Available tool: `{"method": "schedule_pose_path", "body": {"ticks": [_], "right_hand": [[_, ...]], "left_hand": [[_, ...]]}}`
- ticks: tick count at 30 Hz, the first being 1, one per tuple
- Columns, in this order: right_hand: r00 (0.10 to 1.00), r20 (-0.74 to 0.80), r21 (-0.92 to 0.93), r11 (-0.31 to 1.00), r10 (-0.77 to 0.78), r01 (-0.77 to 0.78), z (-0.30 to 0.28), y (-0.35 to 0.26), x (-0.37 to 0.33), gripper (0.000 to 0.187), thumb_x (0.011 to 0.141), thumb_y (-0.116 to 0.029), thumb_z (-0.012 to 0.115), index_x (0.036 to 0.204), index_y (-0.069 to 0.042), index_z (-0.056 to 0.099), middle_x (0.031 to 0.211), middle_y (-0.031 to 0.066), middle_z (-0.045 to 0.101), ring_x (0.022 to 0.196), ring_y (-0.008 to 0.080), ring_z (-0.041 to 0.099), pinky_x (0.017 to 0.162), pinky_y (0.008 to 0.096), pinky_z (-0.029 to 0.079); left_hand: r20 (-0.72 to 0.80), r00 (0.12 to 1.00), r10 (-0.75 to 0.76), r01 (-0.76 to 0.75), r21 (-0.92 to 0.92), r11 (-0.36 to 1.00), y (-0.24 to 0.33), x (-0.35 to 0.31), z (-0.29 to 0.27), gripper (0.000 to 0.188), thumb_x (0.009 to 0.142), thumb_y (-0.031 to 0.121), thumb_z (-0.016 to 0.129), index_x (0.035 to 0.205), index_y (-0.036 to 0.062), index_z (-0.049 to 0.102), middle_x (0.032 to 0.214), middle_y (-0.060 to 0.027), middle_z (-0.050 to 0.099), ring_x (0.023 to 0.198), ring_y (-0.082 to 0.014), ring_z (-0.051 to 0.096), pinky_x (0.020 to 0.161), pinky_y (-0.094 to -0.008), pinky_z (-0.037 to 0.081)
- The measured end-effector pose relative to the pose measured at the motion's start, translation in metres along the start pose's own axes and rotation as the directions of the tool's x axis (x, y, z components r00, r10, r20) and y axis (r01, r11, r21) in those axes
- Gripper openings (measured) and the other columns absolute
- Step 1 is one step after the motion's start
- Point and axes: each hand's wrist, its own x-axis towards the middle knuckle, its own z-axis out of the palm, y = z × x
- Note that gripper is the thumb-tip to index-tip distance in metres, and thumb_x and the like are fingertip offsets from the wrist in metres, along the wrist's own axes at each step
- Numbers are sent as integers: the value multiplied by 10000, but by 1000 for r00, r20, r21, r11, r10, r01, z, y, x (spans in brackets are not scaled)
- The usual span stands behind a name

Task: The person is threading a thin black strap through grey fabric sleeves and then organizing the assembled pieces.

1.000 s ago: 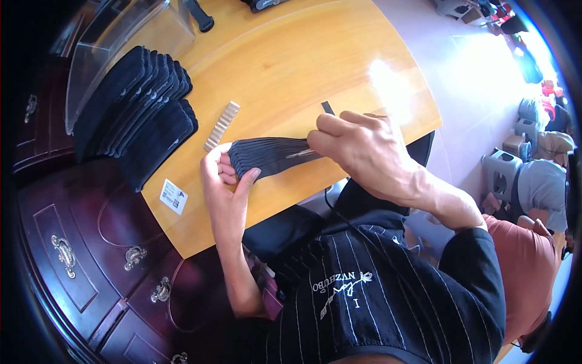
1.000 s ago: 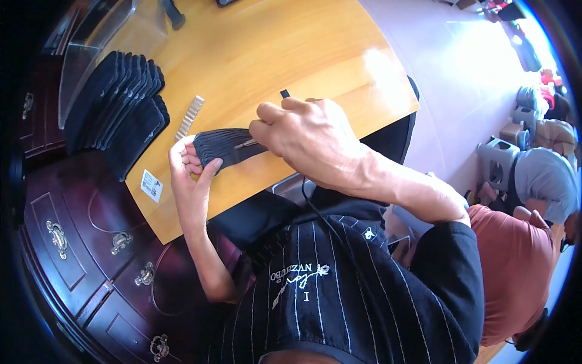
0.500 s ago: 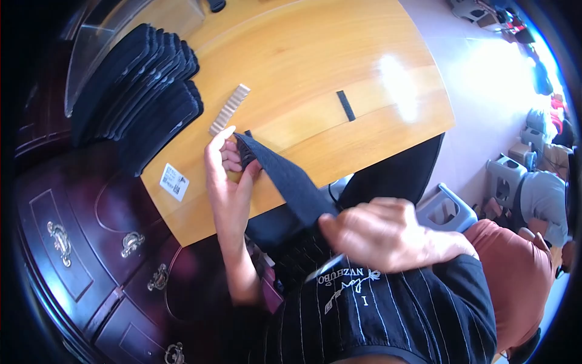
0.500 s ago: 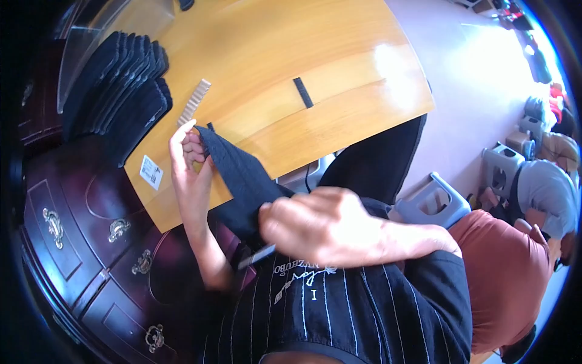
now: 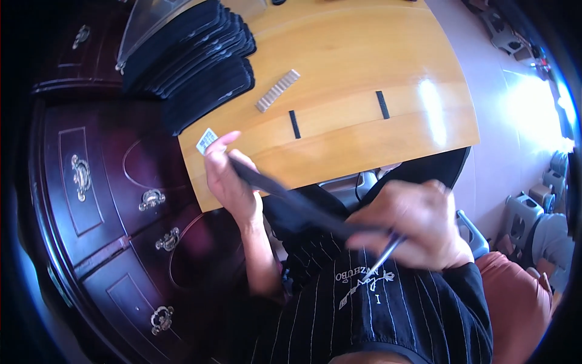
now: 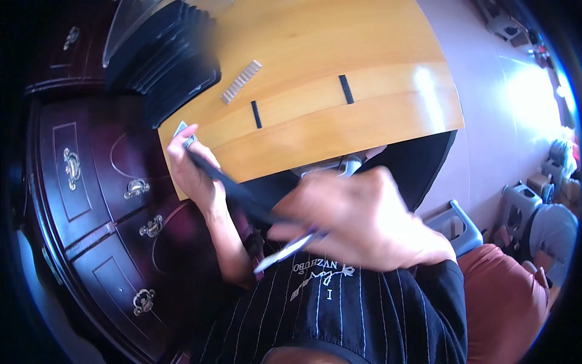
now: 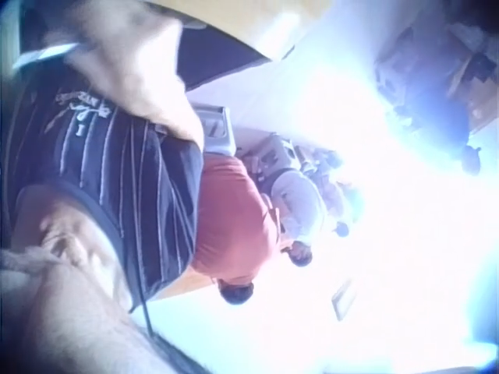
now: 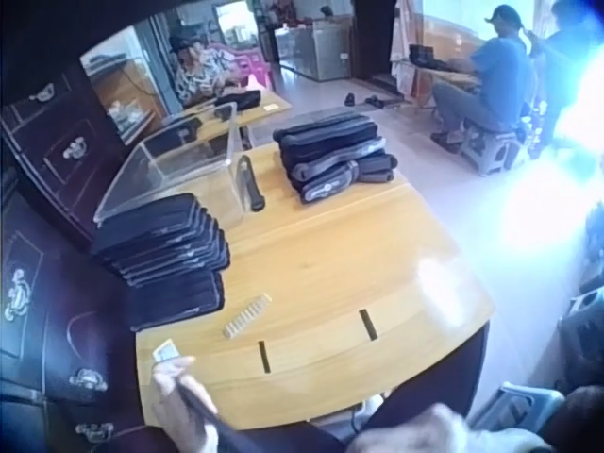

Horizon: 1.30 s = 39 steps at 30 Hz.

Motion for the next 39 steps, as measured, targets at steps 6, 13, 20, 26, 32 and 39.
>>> {"method": "schedule_pose_path", "body": {"ticks": [6, 13, 20, 26, 32, 39], "right_hand": [[773, -5, 783, 484, 634, -392, -2, 100, -18, 206, 904, -267, 681, 896, -67, 635, 704, -50, 587, 548, 1, 445, 476, 182, 302], [846, -15, 508, 733, 533, -453, 4, 68, -15, 286, 858, -262, 742, 961, -8, 661, 748, -19, 622, 631, 41, 526, 565, 201, 416], [901, 35, 235, 873, 432, -427, 20, 55, 24, 287, 871, -242, 717, 988, 12, 653, 804, 58, 670, 729, 96, 605, 671, 245, 493], [841, -23, 517, 727, 540, -453, 35, 70, 96, 336, 925, -315, 653, 1023, 6, 662, 798, 13, 663, 716, 51, 576, 670, 216, 468], [848, 27, 280, 810, 529, -515, 38, 66, 146, 379, 942, -383, 612, 1022, -18, 672, 697, -1, 604, 618, 32, 477, 556, 190, 359], [937, -311, 130, 984, 159, -124, 72, 104, 196, 256, 916, -236, 666, 1076, -53, 586, 621, -28, 543, 576, 61, 441, 562, 235, 369]], "left_hand": [[-27, 994, -109, 100, -227, 969, 17, -30, 22, 416, 995, 356, 540, 765, 10, 547, 689, 42, 487, 639, -35, 454, 583, -201, 369], [-204, 976, 71, -64, 38, 997, 14, -26, 4, 374, 1006, 172, 536, 690, 29, 398, 664, 59, 311, 628, -37, 247, 548, -236, 219], [-195, 941, -278, 205, -325, 923, 25, -21, -21, 312, 998, 317, 538, 884, 36, 608, 749, 20, 596, 660, -33, 547, 605, -201, 457], [99, 921, -376, 388, -172, 905, 24, 14, -73, 299, 983, 289, 558, 1141, 36, 586, 920, 1, 647, 799, -47, 624, 638, -205, 505], [-127, 980, -153, 168, 116, 979, 22, 70, -89, 220, 907, 230, 677, 1057, 72, 645, 908, 36, 658, 729, -3, 544, 508, -165, 384], [-123, 991, 58, 5, 458, 889, 17, 143, -94, 204, 859, 179, 735, 975, 19, 688, 686, 39, 605, 572, -2, 452, 500, -184, 332]]}}
